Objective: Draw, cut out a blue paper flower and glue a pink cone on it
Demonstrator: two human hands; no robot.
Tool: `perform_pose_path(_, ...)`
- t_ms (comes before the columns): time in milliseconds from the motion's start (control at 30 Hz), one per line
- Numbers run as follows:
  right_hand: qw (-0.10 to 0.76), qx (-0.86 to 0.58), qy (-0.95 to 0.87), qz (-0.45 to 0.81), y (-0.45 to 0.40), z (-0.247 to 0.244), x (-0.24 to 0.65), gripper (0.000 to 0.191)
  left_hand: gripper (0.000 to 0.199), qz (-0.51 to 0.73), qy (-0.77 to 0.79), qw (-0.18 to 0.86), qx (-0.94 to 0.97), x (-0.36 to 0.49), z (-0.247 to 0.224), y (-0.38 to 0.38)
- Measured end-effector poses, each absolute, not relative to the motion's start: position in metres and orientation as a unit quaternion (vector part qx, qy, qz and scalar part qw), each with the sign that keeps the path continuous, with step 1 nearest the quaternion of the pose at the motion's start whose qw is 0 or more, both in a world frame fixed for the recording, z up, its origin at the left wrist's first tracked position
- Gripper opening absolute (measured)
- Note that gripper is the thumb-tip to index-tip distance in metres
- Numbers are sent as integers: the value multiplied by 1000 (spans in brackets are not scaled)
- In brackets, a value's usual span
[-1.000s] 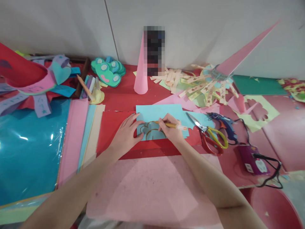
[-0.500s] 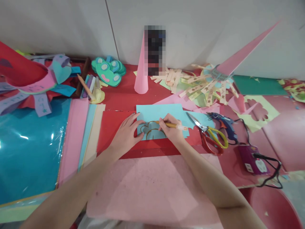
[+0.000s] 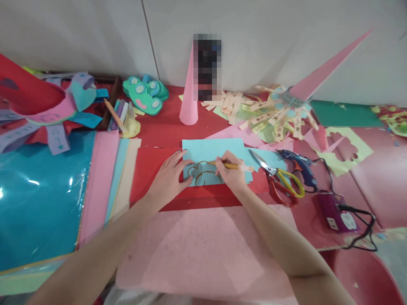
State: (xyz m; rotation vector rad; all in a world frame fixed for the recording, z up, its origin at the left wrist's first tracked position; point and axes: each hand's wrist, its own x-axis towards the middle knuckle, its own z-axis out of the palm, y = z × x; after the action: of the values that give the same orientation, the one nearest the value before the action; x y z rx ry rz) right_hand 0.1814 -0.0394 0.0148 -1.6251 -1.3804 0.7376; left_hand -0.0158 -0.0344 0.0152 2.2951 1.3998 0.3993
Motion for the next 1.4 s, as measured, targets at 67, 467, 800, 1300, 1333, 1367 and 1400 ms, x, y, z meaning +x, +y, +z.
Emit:
perform_pose_path(67, 430, -650, -551, 298, -39, 15, 181, 29, 31, 143, 503, 211, 826, -16, 15, -34)
perform_pose_path(467, 436, -647, -547, 302, -40, 15, 181, 29, 30, 141, 504, 211, 825, -16, 15, -34)
perform_pose_path(800, 428, -651, -556, 290, -40, 15, 181, 29, 30, 143, 502, 209, 827, -16, 15, -35)
perform_pose_path(1300, 444, -655, -533, 299, -43, 13, 184, 28, 30, 145, 502, 207, 827, -16, 14, -34)
perform_pose_path(1333, 445, -656, -532, 299, -43, 13, 184, 28, 30, 145, 501, 207, 828, -16, 14, -34)
perform_pose_path(1367, 445, -657, -532, 297, -44, 13, 184, 29, 30, 143, 501, 208, 828, -16, 14, -35)
perform_pose_path(1400, 446, -657, -532, 294, -44, 13, 184, 29, 30, 142, 501, 209, 828, -16, 15, -35)
